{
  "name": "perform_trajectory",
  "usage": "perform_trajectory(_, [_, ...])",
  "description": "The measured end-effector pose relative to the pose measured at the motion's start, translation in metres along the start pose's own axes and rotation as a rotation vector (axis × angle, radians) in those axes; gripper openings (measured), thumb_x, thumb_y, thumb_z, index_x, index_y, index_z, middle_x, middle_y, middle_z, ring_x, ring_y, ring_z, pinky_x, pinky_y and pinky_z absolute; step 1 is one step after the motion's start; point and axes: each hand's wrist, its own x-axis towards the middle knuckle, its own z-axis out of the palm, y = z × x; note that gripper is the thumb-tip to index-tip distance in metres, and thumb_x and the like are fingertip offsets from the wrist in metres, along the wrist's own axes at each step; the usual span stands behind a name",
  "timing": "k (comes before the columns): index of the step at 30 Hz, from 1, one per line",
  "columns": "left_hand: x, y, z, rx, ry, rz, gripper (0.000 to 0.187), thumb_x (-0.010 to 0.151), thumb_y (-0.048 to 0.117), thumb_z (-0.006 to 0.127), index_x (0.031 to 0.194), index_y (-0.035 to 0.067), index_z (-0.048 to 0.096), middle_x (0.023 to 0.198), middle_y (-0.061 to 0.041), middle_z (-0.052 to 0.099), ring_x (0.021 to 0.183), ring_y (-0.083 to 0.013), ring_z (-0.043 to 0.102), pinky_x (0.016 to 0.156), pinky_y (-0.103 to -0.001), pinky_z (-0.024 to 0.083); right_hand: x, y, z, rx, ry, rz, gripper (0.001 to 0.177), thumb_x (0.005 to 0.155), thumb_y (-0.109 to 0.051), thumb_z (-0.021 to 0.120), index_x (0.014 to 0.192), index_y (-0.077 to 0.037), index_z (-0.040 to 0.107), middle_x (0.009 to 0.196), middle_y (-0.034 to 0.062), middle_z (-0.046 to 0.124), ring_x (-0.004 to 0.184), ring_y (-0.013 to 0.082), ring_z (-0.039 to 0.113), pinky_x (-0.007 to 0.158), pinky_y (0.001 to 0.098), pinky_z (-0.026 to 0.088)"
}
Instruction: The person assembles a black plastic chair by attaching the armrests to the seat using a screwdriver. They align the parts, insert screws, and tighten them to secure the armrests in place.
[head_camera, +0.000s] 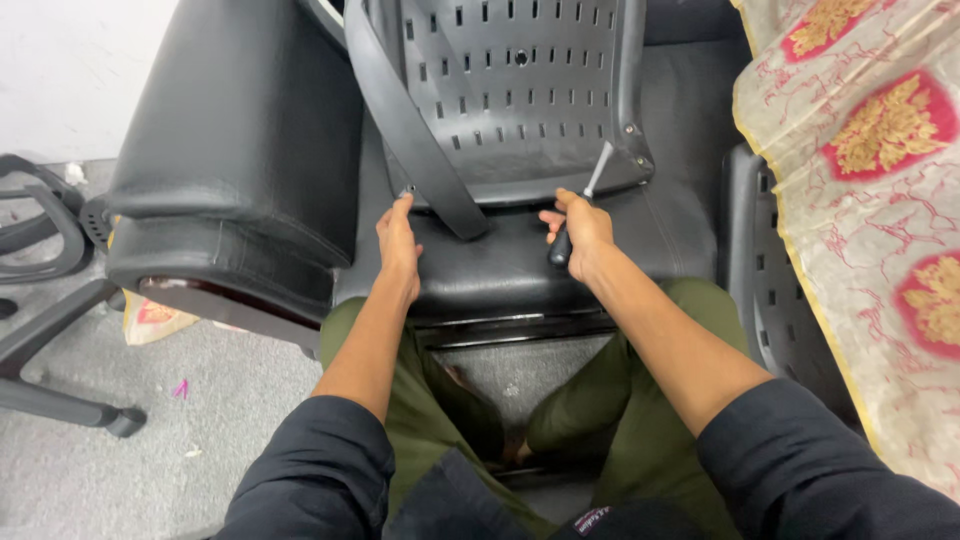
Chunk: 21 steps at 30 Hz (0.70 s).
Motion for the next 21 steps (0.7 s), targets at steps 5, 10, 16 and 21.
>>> perform_trajectory(5, [0.035,-0.005,0.008,-0.047,-0.137,-0.051,0.089,0.089,0.058,0.050,0.159,0.009,0.023,0.165,-0.010,0.025,0.152,-0.0292,0.024,0.118,-0.046,0.030,0.054,0.009,0.008,0.387,0.082,0.261,0.053,0.093,-0.030,0.080,0.119,0.005,0.051,0.101,0.0299,0.069,0.057,0.0096,0.053,0.050,0.0216,0.048])
perform_trajectory(10, [0.064,-0.017,0.024,-0.234,-0.150,-0.074,0.076,0.096,0.045,0.058,0.150,0.003,0.025,0.155,-0.016,0.044,0.144,-0.0317,0.046,0.120,-0.042,0.033,0.073,0.018,0.012,0.249,0.029,0.275,0.045,0.088,-0.036,0.081,0.111,-0.004,0.058,0.101,0.0182,0.072,0.057,0.0113,0.056,0.048,0.0238,0.046])
perform_trajectory(16, [0.064,-0.037,0.021,-0.162,-0.165,0.005,0.058,0.106,0.038,0.045,0.138,-0.010,0.053,0.142,-0.030,0.048,0.132,-0.0429,0.037,0.116,-0.050,0.027,0.077,0.022,-0.014,0.251,-0.021,0.144,0.029,0.093,-0.032,0.071,0.105,-0.006,0.063,0.100,0.0130,0.073,0.056,0.0126,0.051,0.048,0.0292,0.046])
perform_trajectory(21, [0.044,-0.049,0.073,-0.314,-0.215,-0.012,0.064,0.103,0.049,0.034,0.148,0.004,0.043,0.156,-0.010,0.046,0.146,-0.0264,0.039,0.122,-0.041,0.023,0.072,-0.002,-0.061,0.282,0.103,0.053,0.033,0.097,-0.034,0.071,0.107,-0.004,0.061,0.100,0.0139,0.070,0.056,0.0132,0.051,0.050,0.0302,0.046])
